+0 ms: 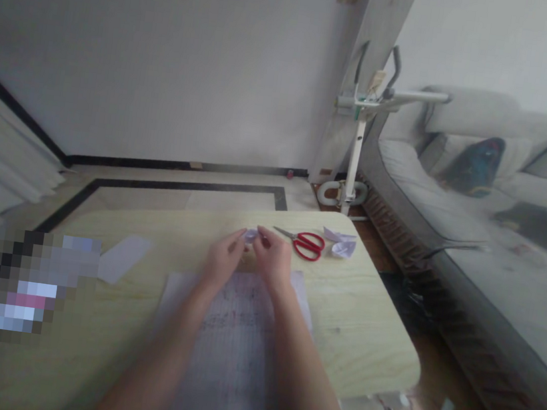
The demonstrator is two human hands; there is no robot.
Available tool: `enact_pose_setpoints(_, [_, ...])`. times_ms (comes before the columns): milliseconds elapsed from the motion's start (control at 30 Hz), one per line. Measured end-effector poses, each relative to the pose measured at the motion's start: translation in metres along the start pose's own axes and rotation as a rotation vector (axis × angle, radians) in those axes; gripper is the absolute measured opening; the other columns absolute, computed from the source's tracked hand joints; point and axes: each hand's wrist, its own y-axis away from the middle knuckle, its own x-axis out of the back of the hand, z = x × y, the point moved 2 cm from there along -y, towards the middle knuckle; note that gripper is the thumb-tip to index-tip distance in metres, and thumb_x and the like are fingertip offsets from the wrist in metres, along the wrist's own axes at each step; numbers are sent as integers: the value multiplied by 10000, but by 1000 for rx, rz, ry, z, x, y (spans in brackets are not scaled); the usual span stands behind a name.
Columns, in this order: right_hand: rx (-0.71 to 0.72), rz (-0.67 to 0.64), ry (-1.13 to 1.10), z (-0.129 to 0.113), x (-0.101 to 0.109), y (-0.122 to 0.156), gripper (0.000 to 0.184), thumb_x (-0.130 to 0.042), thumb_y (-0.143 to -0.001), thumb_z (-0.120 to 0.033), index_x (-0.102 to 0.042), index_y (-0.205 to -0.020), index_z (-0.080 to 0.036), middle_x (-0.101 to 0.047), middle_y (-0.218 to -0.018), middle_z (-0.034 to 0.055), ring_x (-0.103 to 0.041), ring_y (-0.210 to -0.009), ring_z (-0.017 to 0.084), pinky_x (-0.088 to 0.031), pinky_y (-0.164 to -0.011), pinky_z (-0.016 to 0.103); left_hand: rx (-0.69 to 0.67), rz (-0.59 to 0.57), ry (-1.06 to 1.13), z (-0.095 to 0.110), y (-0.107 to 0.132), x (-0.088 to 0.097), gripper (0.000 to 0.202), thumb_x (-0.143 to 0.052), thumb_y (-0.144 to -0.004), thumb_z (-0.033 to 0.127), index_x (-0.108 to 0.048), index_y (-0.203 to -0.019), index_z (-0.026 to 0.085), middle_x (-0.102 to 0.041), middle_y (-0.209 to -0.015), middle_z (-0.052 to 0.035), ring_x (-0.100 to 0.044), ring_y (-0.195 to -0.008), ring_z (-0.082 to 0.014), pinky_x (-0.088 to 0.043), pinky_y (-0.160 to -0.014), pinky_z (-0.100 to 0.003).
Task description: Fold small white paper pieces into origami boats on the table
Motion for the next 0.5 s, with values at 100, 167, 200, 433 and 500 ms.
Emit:
enact_pose_setpoints(100, [6, -9, -17, 1, 1, -1, 278, -571, -785, -256, -700, -1019, -181, -726, -921, 77, -683, -795, 203, -532, -736, 309, -10, 5, -7, 0, 0, -1, 366, -446, -884, 289, -589, -1181, 130, -676, -1043, -110, -647, -914, -177, -503, -847, -304])
enact_pose_setpoints(167, [35, -29, 6, 1, 1, -1, 269, -568, -789, -260, -704, -1006, -178, -728, -887, 75, -681, -754, 198, -531, -706, 304, -19, 10, -11, 0, 0, -1, 381, -440, -882, 269, -561, -1213, 124, -657, -1089, -121, -641, -933, -180, -501, -849, -306])
enact_pose_setpoints(200, [56, -40, 13, 1, 1, -1, 262, -566, -791, -258, -706, -998, -180, -729, -875, 71, -679, -738, 194, -530, -695, 299, -21, 12, -16, 0, 1, -2, 390, -435, -882, 258, -548, -1229, 122, -652, -1098, -124, -636, -947, -182, -499, -854, -309])
enact_pose_setpoints(433, [174, -70, 24, -5, 4, 0, 216, -547, -798, -225, -717, -929, -208, -724, -889, 47, -668, -742, 179, -518, -697, 276, -2, -56, 12, 3, 0, 0, 364, -421, -888, 286, -595, -1179, 156, -690, -942, -85, -634, -942, -193, -501, -833, -308])
enact_pose_setpoints(500, [171, -79, 15, -6, 5, 0, 207, -546, -799, -225, -719, -911, -207, -724, -862, 41, -664, -725, 174, -513, -680, 268, -1, -63, 24, 4, 0, 1, 352, -419, -892, 305, -613, -1149, 162, -692, -920, -82, -640, -908, -191, -505, -809, -302])
